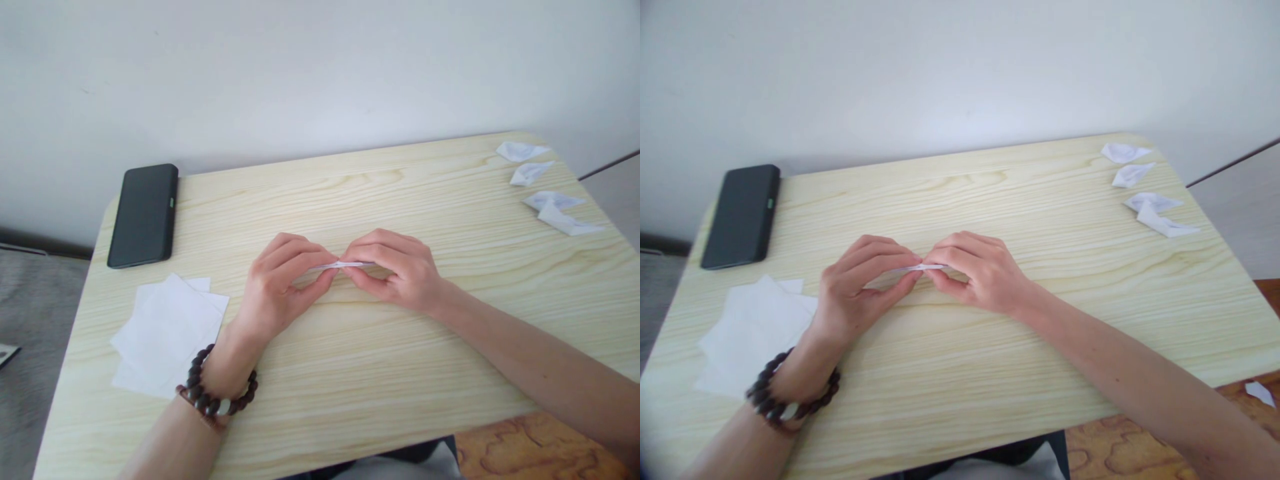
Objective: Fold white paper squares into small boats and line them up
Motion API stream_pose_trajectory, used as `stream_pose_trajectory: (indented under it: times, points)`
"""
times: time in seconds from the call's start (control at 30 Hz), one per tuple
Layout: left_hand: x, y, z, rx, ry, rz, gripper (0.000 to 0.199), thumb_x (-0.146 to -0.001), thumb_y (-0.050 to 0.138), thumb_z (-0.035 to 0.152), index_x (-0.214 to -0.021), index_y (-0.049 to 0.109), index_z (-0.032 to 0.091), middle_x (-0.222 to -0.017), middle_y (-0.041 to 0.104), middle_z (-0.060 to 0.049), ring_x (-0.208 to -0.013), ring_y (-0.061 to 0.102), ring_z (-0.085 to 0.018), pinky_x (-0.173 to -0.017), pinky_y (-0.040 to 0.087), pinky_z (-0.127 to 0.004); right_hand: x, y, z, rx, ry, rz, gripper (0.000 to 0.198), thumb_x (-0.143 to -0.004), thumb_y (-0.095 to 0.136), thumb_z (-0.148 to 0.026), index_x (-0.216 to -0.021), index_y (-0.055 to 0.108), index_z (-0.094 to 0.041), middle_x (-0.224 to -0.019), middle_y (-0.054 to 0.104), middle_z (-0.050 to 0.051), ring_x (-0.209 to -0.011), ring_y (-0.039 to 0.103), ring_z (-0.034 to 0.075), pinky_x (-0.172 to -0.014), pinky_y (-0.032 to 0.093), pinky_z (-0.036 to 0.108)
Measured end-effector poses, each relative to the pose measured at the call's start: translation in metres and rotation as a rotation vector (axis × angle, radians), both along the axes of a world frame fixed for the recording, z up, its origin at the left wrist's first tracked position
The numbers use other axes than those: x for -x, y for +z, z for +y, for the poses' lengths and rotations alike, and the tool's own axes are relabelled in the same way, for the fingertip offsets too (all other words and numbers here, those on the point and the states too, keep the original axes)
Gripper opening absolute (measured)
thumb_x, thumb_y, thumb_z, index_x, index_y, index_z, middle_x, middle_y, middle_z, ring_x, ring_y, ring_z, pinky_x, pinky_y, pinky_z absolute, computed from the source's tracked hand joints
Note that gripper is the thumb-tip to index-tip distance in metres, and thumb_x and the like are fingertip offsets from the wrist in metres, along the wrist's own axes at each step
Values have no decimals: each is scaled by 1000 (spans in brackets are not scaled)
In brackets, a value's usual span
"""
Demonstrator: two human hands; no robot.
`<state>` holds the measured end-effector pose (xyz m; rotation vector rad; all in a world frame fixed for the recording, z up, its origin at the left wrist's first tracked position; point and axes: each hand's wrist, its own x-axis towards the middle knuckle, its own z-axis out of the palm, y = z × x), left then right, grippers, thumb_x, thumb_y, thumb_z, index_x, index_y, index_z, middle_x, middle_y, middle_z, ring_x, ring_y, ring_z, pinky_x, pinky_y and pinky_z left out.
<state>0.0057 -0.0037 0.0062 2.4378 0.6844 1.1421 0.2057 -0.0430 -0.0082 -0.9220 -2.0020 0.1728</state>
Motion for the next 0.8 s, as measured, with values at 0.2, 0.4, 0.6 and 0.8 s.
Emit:
stream_pose_trajectory:
  times: [0.2,0.4,0.6,0.8]
  points:
    - [-1,4,-5,-53,15,19,12,-74,73,11,-81,68,19,-79,73,-2,-79,62,-18,-73,54,-34,1,2,-4,-58,11,-63,13,-80,66,-11,-91,64,-18,-86,71,3,-75,64,13,-68,52,26]
    - [5,6,-5,43,16,16,7,-78,72,12,-80,70,19,-71,71,-1,-79,62,-17,-72,53,-31,-4,6,-3,-33,51,-49,10,-84,64,-12,-92,66,-18,-84,72,3,-74,64,13,-68,53,27]
    - [10,4,-1,-84,78,100,6,-80,73,21,-77,68,19,-65,68,1,-68,61,-14,-64,50,-27,-8,9,2,13,34,-19,4,-84,67,-17,-84,68,-20,-73,72,2,-68,65,14,-65,53,28]
    - [12,0,-4,-18,142,135,20,-80,72,30,-66,63,19,-60,64,2,-56,58,-11,-51,45,-23,-7,10,3,143,6,91,12,-81,71,-22,-71,69,-17,-64,71,2,-59,65,13,-57,50,25]
